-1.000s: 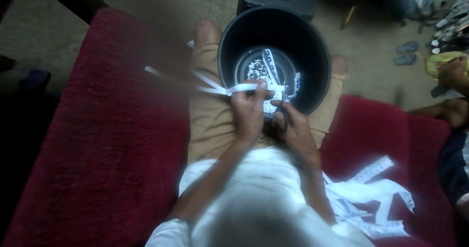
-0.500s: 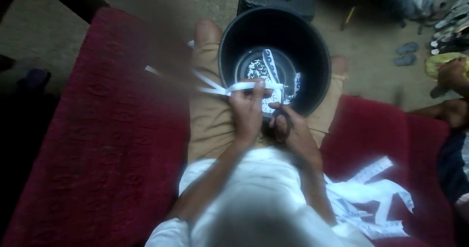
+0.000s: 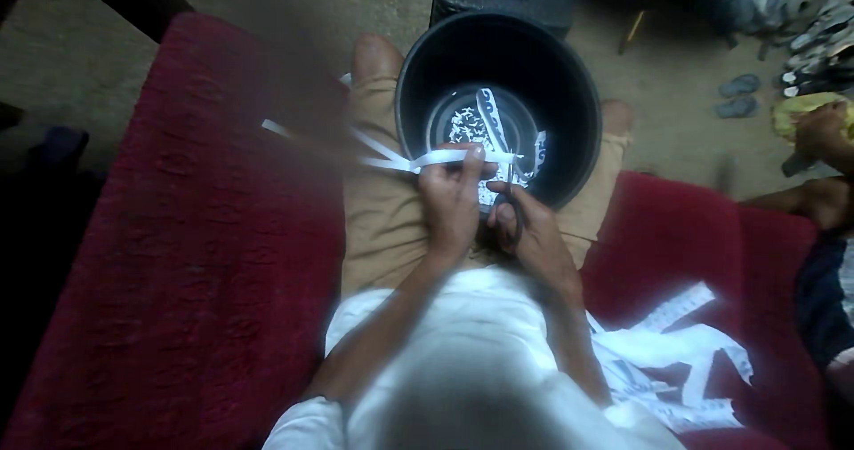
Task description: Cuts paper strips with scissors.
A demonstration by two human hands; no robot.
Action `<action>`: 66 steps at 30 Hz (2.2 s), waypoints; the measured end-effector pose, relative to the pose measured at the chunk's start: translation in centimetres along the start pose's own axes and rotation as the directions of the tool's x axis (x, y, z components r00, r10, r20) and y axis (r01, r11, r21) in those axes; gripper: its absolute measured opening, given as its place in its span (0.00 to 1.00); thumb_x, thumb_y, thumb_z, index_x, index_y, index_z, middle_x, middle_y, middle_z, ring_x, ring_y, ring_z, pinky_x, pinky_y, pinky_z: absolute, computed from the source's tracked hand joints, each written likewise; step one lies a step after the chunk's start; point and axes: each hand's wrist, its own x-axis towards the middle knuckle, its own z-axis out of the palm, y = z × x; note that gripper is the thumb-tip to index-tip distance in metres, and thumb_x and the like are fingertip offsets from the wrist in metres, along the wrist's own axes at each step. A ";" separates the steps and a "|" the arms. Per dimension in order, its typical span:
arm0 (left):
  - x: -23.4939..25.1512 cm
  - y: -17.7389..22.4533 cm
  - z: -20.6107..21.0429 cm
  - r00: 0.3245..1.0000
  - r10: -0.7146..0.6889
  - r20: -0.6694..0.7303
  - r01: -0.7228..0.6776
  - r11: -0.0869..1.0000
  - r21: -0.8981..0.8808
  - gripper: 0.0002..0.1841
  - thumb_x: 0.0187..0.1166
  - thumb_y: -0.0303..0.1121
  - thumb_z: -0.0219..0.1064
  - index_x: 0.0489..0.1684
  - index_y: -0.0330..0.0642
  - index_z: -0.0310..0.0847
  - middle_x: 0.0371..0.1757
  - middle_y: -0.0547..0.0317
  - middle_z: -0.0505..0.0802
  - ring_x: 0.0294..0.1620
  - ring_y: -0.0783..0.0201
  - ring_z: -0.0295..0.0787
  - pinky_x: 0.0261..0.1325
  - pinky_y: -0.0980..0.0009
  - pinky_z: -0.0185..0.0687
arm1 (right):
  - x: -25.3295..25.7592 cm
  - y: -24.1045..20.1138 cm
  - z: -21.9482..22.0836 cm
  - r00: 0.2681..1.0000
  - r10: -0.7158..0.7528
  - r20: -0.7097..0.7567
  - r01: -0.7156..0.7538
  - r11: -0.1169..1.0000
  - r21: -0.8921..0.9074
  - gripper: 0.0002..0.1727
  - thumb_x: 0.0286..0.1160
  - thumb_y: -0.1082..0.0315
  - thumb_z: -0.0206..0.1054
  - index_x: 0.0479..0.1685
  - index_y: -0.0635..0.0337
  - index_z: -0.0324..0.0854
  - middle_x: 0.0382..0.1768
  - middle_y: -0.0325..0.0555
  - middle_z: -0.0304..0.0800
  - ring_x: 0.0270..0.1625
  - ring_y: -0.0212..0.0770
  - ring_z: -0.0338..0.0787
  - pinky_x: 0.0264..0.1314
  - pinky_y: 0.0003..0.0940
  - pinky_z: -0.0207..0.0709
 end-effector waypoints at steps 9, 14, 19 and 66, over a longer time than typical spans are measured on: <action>-0.1 -0.1 -0.1 1.000 0.009 0.020 -0.008 1.000 -0.007 0.08 0.88 0.30 0.64 0.57 0.41 0.80 0.45 0.61 0.91 0.38 0.70 0.92 0.46 0.73 0.92 | 0.0 0.3 0.0 1.000 -0.005 -0.006 0.005 1.000 0.015 0.26 0.90 0.46 0.53 0.73 0.54 0.76 0.26 0.38 0.83 0.16 0.31 0.75 0.15 0.27 0.72; -0.1 -0.1 0.0 1.000 -0.004 0.018 0.004 1.000 -0.005 0.07 0.87 0.31 0.64 0.56 0.41 0.80 0.43 0.61 0.92 0.37 0.70 0.92 0.45 0.73 0.92 | 0.0 0.2 0.0 1.000 -0.008 -0.007 0.008 1.000 0.009 0.27 0.90 0.45 0.53 0.73 0.54 0.76 0.25 0.37 0.83 0.16 0.31 0.75 0.15 0.27 0.72; -0.1 -0.1 -0.1 1.000 0.005 0.015 -0.005 1.000 0.005 0.07 0.87 0.31 0.64 0.56 0.41 0.80 0.43 0.61 0.92 0.36 0.70 0.92 0.44 0.74 0.92 | 0.0 0.2 0.0 1.000 -0.010 -0.011 0.010 1.000 0.015 0.28 0.90 0.44 0.53 0.73 0.55 0.76 0.26 0.37 0.83 0.16 0.31 0.75 0.14 0.27 0.72; -0.1 0.1 -0.1 1.000 -0.015 0.003 0.015 1.000 0.021 0.08 0.88 0.31 0.63 0.57 0.40 0.78 0.43 0.60 0.92 0.37 0.70 0.92 0.45 0.73 0.92 | -0.6 0.2 0.0 0.998 0.038 0.047 -0.040 0.998 0.049 0.28 0.89 0.43 0.51 0.75 0.51 0.76 0.28 0.38 0.84 0.19 0.32 0.78 0.17 0.30 0.76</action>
